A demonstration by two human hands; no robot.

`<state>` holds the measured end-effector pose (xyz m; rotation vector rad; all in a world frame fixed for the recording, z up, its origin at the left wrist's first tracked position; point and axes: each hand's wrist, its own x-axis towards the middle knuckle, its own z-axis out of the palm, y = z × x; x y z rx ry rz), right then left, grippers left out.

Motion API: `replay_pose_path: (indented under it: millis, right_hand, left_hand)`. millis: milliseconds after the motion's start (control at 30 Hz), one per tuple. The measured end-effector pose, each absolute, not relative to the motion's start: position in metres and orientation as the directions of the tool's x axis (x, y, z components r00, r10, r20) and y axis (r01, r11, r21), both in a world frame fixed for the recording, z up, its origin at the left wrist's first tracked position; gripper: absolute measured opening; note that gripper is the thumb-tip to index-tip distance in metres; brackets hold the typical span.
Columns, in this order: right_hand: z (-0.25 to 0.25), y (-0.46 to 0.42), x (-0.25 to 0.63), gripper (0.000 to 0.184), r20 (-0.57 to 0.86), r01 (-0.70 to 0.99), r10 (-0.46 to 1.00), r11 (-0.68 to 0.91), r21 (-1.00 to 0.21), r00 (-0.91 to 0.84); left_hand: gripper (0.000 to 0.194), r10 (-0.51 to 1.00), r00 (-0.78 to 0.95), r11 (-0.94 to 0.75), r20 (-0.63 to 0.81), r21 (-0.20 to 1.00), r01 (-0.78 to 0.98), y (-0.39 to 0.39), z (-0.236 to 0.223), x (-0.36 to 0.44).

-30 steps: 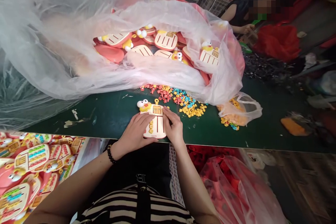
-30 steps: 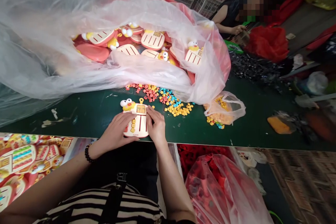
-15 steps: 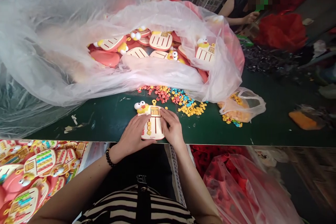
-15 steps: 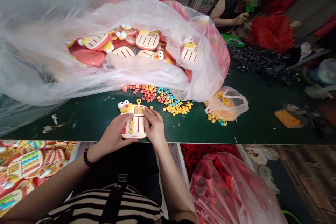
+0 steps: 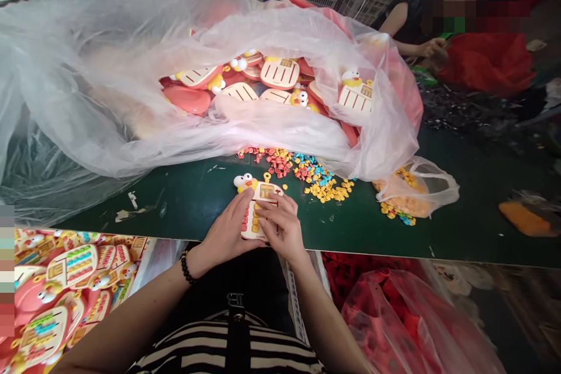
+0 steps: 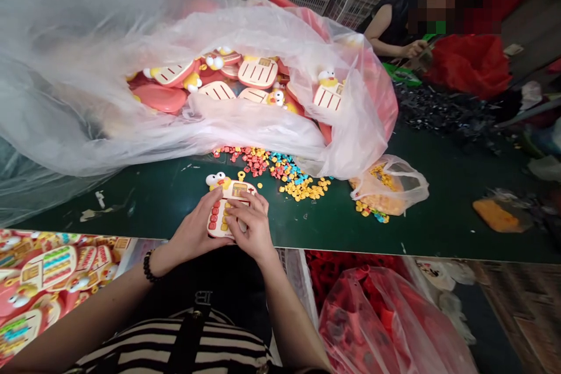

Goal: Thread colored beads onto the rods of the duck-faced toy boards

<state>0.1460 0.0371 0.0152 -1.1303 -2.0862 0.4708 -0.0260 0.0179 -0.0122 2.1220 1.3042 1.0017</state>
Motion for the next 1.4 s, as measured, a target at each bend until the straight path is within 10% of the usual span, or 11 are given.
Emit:
replay_pose_path:
  millis: [300, 1100, 1400]
  right_hand:
    - [0.007, 0.037, 0.210, 0.022, 0.461, 0.755, 0.864, 0.161, -0.635, 0.203]
    - [0.002, 0.078, 0.221, 0.025, 0.378, 0.792, 0.924, 0.190, -0.580, 0.055]
    - [-0.001, 0.077, 0.234, 0.035, 0.487, 0.820, 0.814, 0.025, -0.573, 0.316]
  left_hand:
    - [0.080, 0.866, 0.410, -0.495, 0.287, 0.612, 0.617, 0.019, -0.002, -0.029]
    - [0.071, 0.846, 0.425, -0.531, 0.323, 0.582, 0.616, 0.018, -0.002, -0.029]
    - [0.066, 0.842, 0.453, -0.534, 0.295, 0.578, 0.617, 0.022, -0.002, -0.029]
